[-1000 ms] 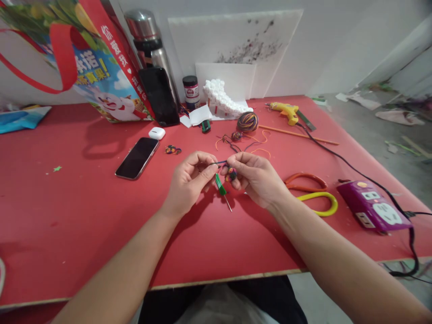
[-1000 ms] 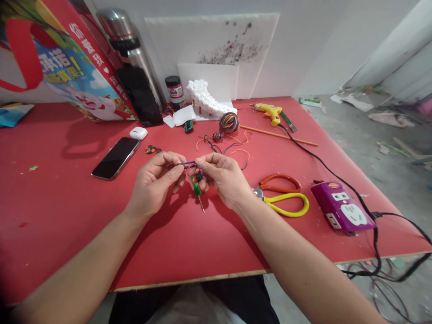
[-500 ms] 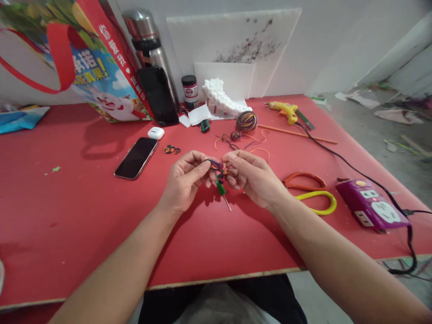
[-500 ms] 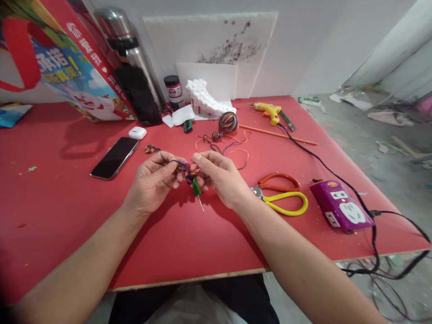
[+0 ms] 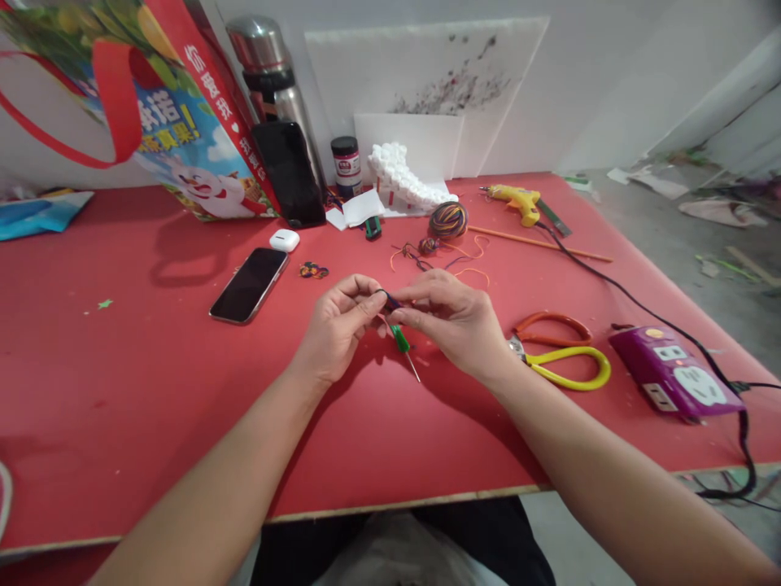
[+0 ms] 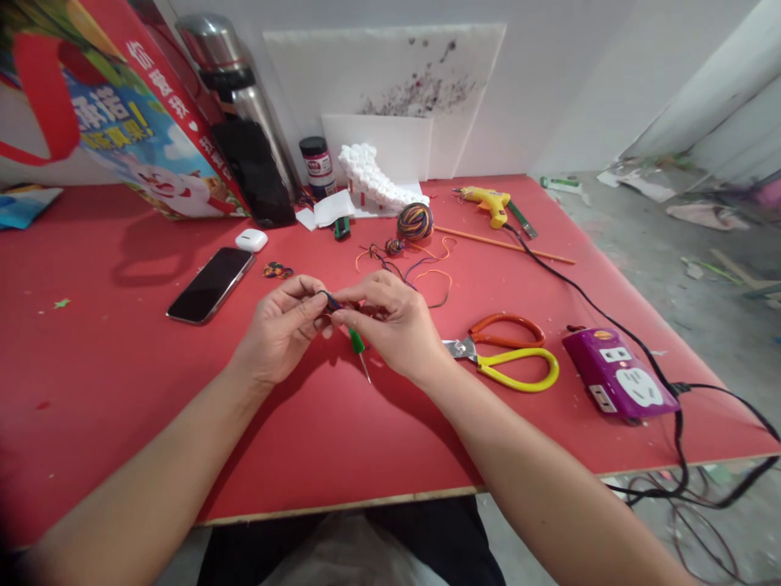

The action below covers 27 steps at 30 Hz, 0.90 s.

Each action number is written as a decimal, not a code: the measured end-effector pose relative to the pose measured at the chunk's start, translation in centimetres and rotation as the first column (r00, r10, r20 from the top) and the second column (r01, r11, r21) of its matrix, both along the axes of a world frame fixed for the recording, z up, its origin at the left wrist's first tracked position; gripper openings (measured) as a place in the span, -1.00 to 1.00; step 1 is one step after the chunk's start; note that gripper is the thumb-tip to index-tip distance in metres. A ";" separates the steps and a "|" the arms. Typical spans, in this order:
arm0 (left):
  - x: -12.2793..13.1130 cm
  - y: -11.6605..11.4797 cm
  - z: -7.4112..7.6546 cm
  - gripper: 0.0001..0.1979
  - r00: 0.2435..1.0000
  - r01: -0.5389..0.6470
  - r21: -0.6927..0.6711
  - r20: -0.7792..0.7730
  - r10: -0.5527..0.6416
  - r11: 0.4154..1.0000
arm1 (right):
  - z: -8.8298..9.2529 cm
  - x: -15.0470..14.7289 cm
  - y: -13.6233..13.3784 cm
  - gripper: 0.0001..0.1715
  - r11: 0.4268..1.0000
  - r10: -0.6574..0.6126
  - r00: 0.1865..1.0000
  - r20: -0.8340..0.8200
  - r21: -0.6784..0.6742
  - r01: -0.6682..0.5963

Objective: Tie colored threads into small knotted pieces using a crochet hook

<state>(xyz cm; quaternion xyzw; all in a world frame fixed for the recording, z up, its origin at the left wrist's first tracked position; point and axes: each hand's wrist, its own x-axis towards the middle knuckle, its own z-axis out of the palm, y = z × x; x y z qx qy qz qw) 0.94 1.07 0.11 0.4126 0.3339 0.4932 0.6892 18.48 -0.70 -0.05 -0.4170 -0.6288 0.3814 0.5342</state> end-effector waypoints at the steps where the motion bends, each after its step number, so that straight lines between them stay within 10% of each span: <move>1: 0.0 0.0 0.0 -0.68 1.000 0.021 -0.014 0.004 -0.021 1.000 | 0.1 0.0 0.0 -0.91 1.000 -0.024 1.000 -0.003 0.005 0.024; 12: -0.3 0.2 0.1 -0.71 0.992 0.094 -0.143 0.091 -0.081 0.985 | 0.9 0.2 0.3 -0.57 0.875 -0.093 0.875 -0.476 -0.458 -0.156; 27: -0.4 0.4 0.0 -0.74 0.990 0.095 -0.166 0.124 -0.074 0.982 | 0.8 0.2 0.4 -0.60 0.883 -0.035 0.789 -0.613 -0.388 -0.262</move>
